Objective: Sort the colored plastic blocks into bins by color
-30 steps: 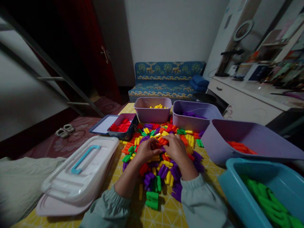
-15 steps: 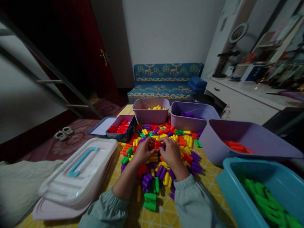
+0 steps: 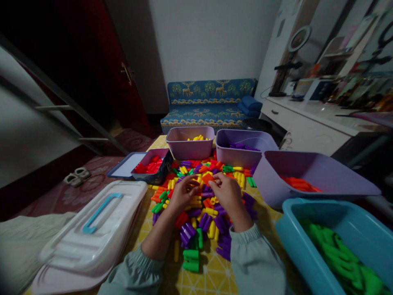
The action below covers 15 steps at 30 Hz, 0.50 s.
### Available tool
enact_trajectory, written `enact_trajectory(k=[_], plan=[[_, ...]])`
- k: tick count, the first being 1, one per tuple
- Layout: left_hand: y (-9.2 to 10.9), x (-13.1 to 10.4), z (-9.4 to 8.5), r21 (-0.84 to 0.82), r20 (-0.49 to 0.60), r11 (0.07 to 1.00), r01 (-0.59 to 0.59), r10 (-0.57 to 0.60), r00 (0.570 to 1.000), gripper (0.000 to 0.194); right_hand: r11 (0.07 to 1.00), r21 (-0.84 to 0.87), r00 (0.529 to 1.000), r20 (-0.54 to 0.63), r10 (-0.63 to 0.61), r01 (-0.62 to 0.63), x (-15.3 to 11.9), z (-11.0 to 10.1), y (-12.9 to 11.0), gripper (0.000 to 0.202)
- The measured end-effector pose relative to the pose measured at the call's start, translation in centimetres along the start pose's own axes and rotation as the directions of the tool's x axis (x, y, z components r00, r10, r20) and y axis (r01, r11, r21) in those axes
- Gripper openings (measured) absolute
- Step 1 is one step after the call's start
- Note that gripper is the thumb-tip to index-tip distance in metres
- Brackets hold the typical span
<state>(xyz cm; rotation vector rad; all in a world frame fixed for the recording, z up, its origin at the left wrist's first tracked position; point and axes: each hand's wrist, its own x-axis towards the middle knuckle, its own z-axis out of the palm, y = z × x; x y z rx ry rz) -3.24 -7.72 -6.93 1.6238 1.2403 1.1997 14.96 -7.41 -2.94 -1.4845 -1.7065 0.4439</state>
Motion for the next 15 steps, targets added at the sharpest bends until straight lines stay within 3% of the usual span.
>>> enact_trajectory(k=[3,5,7,9,12,15], plan=[[-0.1,0.1,0.0,0.085,-0.002,0.996,0.019,-0.019,1.000,0.033,0.957,0.290,0.955,-0.282,0.092,-0.007,0.6,-2.3,-0.3,0.025],[-0.1,0.1,-0.1,0.132,0.000,0.991,0.014,-0.014,1.000,0.029,0.865,0.497,0.869,-0.456,0.192,0.070,0.9,-3.9,-0.6,0.029],[0.0,0.1,0.0,0.148,0.015,0.989,0.007,-0.010,1.000,0.027,0.736,0.654,0.788,-0.542,0.293,0.176,1.2,-5.2,-0.9,0.026],[0.1,0.1,0.0,0.156,0.023,0.988,0.007,-0.011,1.000,0.025,0.561,0.793,0.758,-0.512,0.405,0.236,1.4,-6.3,-0.9,0.018],[0.2,0.0,0.0,0.170,0.025,0.985,0.011,-0.015,1.000,0.023,0.265,0.939,0.761,-0.334,0.557,0.219,1.5,-7.4,-0.8,0.007],[0.2,0.0,0.0,0.170,0.030,0.985,0.013,-0.019,0.999,0.021,0.123,0.963,0.742,-0.263,0.616,0.240,1.5,-8.1,-0.9,0.012]])
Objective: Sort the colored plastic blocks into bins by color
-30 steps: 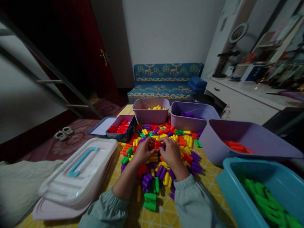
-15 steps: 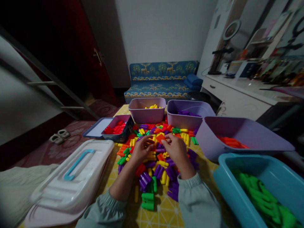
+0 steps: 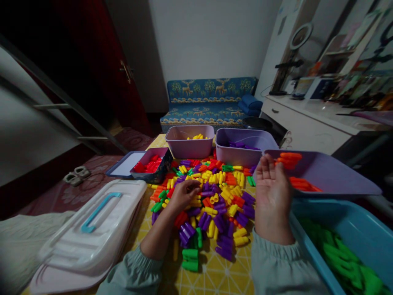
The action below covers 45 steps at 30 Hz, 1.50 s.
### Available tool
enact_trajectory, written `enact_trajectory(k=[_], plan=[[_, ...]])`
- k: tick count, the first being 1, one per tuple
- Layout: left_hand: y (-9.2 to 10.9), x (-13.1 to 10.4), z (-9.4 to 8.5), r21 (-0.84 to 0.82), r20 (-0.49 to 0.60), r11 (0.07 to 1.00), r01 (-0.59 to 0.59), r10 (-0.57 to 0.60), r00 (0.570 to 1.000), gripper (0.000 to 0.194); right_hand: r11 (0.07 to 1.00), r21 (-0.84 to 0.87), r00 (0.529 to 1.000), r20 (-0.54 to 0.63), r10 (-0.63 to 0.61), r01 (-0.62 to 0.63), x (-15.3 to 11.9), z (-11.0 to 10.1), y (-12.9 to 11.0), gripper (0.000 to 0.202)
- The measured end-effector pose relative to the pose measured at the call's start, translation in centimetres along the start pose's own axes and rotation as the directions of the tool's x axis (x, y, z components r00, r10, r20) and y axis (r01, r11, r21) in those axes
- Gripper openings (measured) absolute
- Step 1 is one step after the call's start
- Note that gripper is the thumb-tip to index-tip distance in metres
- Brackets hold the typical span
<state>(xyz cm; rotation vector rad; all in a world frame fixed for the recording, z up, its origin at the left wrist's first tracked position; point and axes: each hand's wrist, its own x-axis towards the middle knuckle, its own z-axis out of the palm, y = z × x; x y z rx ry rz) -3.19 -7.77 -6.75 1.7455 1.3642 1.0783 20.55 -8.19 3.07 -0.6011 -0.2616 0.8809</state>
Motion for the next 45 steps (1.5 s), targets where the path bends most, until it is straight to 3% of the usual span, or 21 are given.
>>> enact_trajectory(k=[10,26,30,33,36,38,40,42,45], plan=[[0.0,-0.1,-0.1,0.015,-0.001,1.000,-0.005,0.005,1.000,0.022,0.996,0.069,0.998,-0.048,0.051,-0.048,-0.1,0.4,-0.9,0.027],[0.2,-0.1,-0.2,0.020,0.011,1.000,-0.003,0.003,1.000,0.021,0.990,0.137,0.998,-0.047,0.050,-0.043,-0.5,0.7,-0.7,0.023],[1.1,0.0,-1.4,0.018,0.034,1.000,-0.005,0.005,0.999,0.021,0.988,0.142,0.997,-0.054,0.062,-0.053,-0.5,0.7,-0.8,0.022],[2.0,-0.2,-3.0,0.139,0.043,0.989,-0.055,0.050,0.998,0.016,0.990,0.119,0.997,-0.034,0.075,-0.071,-0.3,0.5,-0.6,0.024],[2.7,-0.6,-4.5,0.276,0.174,0.953,-0.127,0.080,0.982,0.016,0.992,0.010,0.992,-0.002,0.125,-0.125,0.0,0.0,0.5,0.019],[3.0,-0.9,-5.0,0.335,0.297,0.927,-0.167,0.065,0.953,0.029,0.976,-0.148,0.983,0.064,0.172,-0.161,0.0,-0.4,2.1,0.010],[3.2,-1.1,-5.1,0.376,0.369,0.908,-0.186,0.037,0.929,0.044,0.918,-0.367,0.959,0.171,0.225,-0.150,-0.3,-1.0,4.0,0.016],[3.3,-1.2,-4.9,0.412,0.384,0.891,-0.191,0.021,0.923,0.049,0.813,-0.578,0.926,0.265,0.267,-0.069,-0.7,-1.7,6.1,0.030],[3.4,-1.1,-4.4,0.438,0.364,0.879,-0.188,0.018,0.931,0.037,0.634,-0.755,0.886,0.397,0.241,0.166,-1.4,-2.8,8.7,0.033]])
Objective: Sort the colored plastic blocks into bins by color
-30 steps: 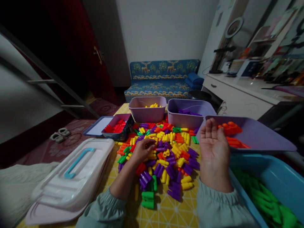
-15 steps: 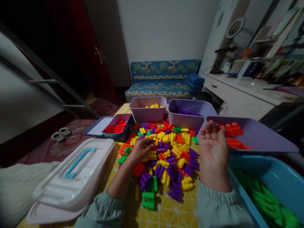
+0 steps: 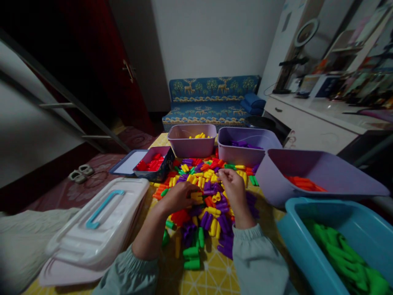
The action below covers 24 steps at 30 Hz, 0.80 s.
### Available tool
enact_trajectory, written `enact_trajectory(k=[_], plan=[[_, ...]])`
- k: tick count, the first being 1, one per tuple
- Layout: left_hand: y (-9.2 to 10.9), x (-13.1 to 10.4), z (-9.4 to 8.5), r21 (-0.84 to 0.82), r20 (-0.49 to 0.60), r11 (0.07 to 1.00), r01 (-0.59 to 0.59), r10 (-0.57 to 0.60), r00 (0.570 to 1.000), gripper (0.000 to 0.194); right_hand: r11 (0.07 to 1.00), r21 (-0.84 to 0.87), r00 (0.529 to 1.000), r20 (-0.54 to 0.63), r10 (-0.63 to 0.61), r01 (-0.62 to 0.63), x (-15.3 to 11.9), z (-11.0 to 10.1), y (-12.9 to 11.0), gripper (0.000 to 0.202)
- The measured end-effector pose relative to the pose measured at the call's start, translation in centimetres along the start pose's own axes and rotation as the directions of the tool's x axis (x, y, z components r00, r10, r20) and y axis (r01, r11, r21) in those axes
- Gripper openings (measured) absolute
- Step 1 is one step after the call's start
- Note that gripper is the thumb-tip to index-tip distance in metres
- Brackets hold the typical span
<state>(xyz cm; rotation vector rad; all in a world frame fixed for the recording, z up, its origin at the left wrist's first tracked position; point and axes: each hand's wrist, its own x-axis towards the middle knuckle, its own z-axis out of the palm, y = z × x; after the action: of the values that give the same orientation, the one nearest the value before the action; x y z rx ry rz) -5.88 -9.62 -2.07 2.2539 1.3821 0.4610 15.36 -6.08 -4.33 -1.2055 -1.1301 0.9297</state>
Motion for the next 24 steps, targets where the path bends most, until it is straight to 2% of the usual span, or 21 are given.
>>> enact_trajectory(k=[3,6,11,14,16,19,22,24], plan=[[-0.1,0.2,0.2,-0.051,-0.028,0.998,0.026,-0.028,0.999,0.026,0.971,-0.206,0.991,0.075,-0.111,0.124,-0.5,1.0,1.5,0.028],[-0.7,0.6,0.5,-0.125,-0.126,0.988,0.095,-0.111,0.986,0.028,0.938,-0.293,0.981,0.109,-0.162,0.187,-0.8,1.3,2.1,0.026],[-1.5,1.0,1.1,-0.159,-0.327,0.966,0.202,-0.245,0.913,0.028,0.921,-0.321,0.975,0.106,-0.195,0.219,-0.7,1.3,2.2,0.024],[-1.4,1.1,1.3,-0.354,-0.360,0.913,0.202,-0.332,0.872,0.022,0.912,-0.339,0.972,0.113,-0.204,0.231,-0.7,1.2,2.4,0.023],[-1.2,1.3,1.2,-0.596,-0.312,0.787,0.157,-0.407,0.859,0.026,0.906,-0.350,0.971,0.119,-0.209,0.238,-0.7,1.2,2.4,0.022],[-0.5,2.5,0.0,-0.874,-0.222,0.486,0.024,-0.442,0.869,0.033,0.904,-0.352,0.969,0.134,-0.209,0.243,-0.6,1.2,2.6,0.022],[-0.2,5.5,-3.2,-0.966,-0.212,0.231,-0.116,-0.449,0.868,0.030,0.903,-0.360,0.971,0.124,-0.204,0.235,-0.6,1.1,2.7,0.022],[-0.3,8.3,-5.8,-0.985,-0.158,0.020,-0.172,-0.507,0.847,0.022,0.903,-0.364,0.973,0.117,-0.199,0.229,-0.5,1.1,2.7,0.022]])
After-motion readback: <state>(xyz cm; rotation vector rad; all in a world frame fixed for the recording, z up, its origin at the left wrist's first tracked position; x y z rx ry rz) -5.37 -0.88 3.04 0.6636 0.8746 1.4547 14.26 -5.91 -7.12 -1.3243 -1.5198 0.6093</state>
